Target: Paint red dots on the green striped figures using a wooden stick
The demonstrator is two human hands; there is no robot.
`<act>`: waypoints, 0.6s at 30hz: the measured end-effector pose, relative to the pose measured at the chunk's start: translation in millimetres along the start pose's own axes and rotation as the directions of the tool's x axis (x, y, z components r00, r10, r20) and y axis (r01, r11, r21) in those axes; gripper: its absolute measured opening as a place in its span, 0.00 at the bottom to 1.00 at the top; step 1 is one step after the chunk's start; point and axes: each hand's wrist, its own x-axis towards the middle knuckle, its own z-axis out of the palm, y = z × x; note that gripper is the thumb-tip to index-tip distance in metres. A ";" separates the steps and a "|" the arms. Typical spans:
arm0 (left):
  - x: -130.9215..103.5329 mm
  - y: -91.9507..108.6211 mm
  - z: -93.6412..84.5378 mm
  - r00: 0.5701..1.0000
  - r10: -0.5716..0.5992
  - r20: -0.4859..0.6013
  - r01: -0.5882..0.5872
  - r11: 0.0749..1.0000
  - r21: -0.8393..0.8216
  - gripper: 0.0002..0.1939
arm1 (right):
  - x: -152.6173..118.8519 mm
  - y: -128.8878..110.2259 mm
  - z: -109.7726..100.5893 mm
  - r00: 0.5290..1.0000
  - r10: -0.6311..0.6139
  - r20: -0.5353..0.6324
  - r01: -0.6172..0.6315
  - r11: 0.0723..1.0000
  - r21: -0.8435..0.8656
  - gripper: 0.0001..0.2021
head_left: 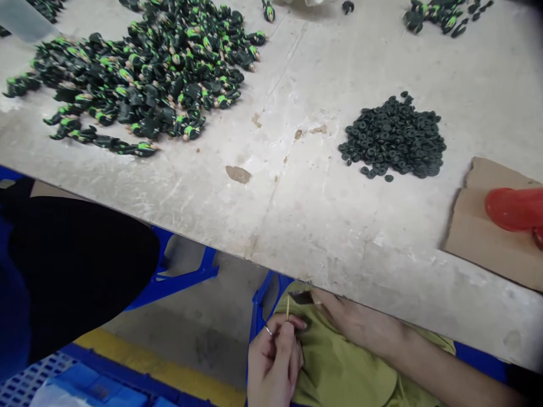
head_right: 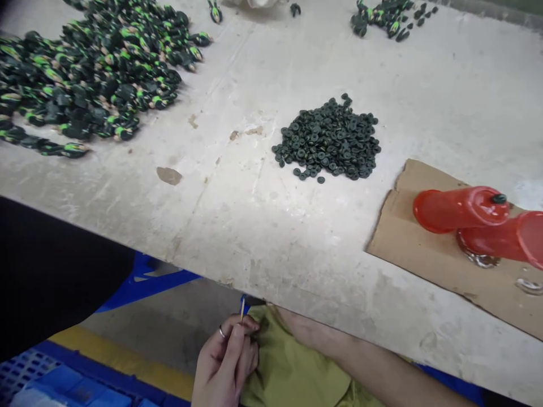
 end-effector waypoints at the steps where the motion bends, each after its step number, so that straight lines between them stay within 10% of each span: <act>1: 0.2 -0.3 0.4 1.000 0.006 0.000 -0.006 1.000 0.005 0.28 | -2.8 -1.3 2.3 1.000 0.001 0.001 -0.001 1.000 0.010 0.15; 11: -3.8 1.0 2.7 0.999 0.015 -0.036 -0.014 0.999 0.042 0.28 | -12.8 -9.8 22.3 0.999 0.050 -0.011 -0.048 0.987 0.151 0.26; 18: -2.4 2.6 3.6 0.999 0.019 -0.040 -0.017 0.997 0.070 0.28 | -10.9 -6.2 13.1 0.997 0.082 0.015 -0.083 0.971 0.225 0.15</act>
